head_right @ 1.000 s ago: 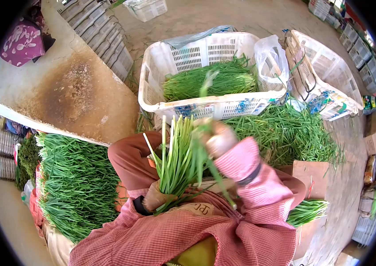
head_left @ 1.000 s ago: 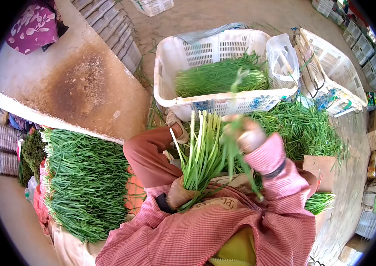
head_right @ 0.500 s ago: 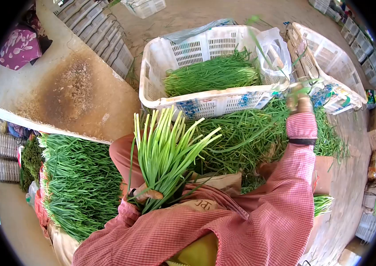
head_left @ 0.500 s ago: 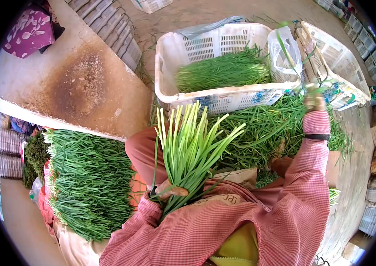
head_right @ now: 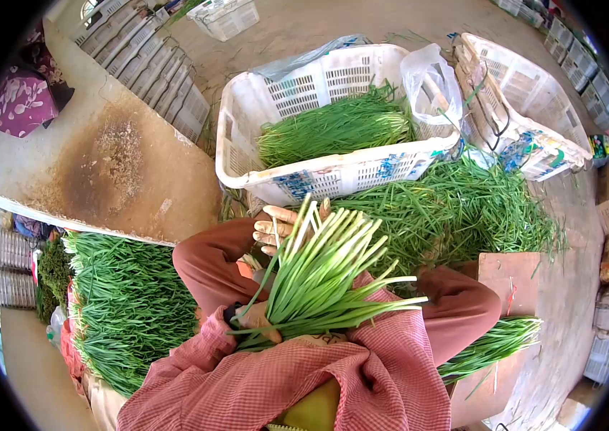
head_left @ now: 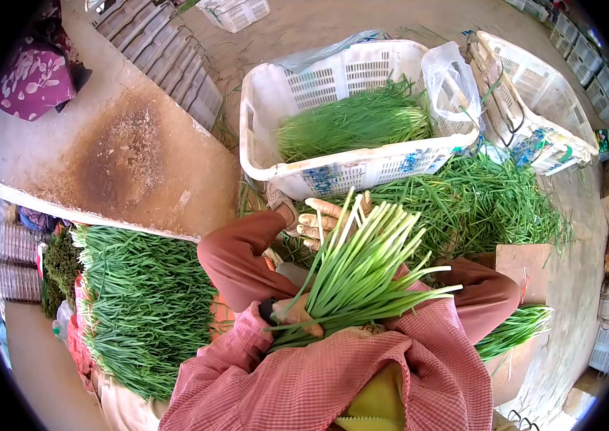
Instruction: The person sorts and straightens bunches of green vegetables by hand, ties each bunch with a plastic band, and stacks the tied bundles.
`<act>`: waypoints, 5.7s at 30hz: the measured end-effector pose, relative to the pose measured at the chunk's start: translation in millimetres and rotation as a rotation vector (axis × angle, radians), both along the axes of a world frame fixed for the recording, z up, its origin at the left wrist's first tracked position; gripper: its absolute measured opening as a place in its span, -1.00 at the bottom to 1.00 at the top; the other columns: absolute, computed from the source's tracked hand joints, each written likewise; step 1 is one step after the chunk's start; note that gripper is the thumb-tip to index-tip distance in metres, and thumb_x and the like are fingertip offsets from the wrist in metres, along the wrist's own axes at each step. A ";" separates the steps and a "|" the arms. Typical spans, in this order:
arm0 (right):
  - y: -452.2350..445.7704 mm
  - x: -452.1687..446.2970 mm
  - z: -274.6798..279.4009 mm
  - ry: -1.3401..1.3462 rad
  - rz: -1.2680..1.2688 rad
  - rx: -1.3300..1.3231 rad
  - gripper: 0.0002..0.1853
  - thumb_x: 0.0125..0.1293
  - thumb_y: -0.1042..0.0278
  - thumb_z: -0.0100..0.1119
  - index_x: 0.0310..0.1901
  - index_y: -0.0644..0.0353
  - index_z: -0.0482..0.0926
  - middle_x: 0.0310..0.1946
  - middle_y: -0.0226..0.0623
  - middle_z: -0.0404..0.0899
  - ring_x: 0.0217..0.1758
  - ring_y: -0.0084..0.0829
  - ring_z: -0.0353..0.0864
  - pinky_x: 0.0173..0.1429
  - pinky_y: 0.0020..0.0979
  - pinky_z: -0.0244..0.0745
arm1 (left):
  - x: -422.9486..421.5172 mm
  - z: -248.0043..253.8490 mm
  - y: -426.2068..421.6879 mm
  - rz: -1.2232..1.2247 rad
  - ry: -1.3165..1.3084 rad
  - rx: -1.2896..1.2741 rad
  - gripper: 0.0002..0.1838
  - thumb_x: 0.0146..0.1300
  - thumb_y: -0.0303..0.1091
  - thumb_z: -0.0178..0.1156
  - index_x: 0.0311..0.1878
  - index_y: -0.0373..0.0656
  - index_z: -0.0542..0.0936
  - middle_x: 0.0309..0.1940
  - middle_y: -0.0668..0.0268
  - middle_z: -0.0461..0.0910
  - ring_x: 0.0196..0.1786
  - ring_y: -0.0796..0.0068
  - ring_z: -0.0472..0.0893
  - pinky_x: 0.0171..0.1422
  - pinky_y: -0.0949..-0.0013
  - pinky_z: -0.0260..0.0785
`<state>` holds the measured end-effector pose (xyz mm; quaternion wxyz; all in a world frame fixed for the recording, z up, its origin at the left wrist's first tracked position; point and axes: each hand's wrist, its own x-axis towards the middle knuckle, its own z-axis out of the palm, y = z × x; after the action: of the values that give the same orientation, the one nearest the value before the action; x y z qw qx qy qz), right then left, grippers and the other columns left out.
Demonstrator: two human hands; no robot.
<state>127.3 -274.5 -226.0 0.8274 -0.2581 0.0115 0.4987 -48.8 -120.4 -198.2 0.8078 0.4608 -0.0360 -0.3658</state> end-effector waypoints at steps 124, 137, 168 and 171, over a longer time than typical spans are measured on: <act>-38.3 7.6 3.1 -0.705 -0.372 -0.954 -0.88 0.23 0.51 0.02 -0.21 0.28 0.51 -0.48 -0.43 0.53 -0.43 -0.67 0.43 -0.33 -0.59 0.37 | 175.6 -71.8 -58.8 0.540 0.339 -0.522 -0.47 0.08 -0.29 0.17 0.11 -0.30 0.35 0.08 0.08 0.40 -0.04 0.32 0.51 0.08 0.24 0.36; -33.8 75.1 52.1 -1.021 -0.297 -1.296 -0.75 0.19 0.26 0.10 -0.14 0.17 0.56 -0.56 -0.26 0.59 -0.65 -0.71 0.47 -0.75 -0.72 0.28 | 171.3 -69.0 -55.3 0.587 0.316 -0.339 -0.39 0.02 -0.48 0.22 0.17 -0.26 0.25 -0.25 0.25 0.54 -0.18 0.38 0.56 -0.20 0.33 0.50; 3.6 50.2 -5.9 -0.684 -0.314 -1.211 -0.75 0.02 0.49 0.29 -0.23 0.24 0.50 -0.67 -0.47 0.41 -0.65 -0.66 0.32 -0.61 -0.54 0.29 | 167.2 -78.5 -51.0 0.636 0.426 -0.167 -0.68 0.05 -0.68 0.04 -0.07 -0.33 0.45 -0.20 0.22 0.51 -0.22 0.40 0.54 -0.15 0.39 0.44; -3.0 49.7 -7.9 -0.799 -0.275 -1.268 -0.72 0.05 0.44 0.27 -0.18 0.25 0.48 -0.64 -0.43 0.45 -0.65 -0.64 0.35 -0.62 -0.53 0.29 | 168.9 -74.8 -56.7 0.581 0.397 -0.229 -0.65 0.02 -0.64 0.08 -0.05 -0.31 0.44 -0.18 0.21 0.51 -0.17 0.41 0.53 -0.07 0.36 0.39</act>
<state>177.0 -277.5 -233.9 0.5166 -0.8411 0.0273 0.1578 120.1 -177.1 -273.0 0.9155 0.2786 0.2132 -0.1971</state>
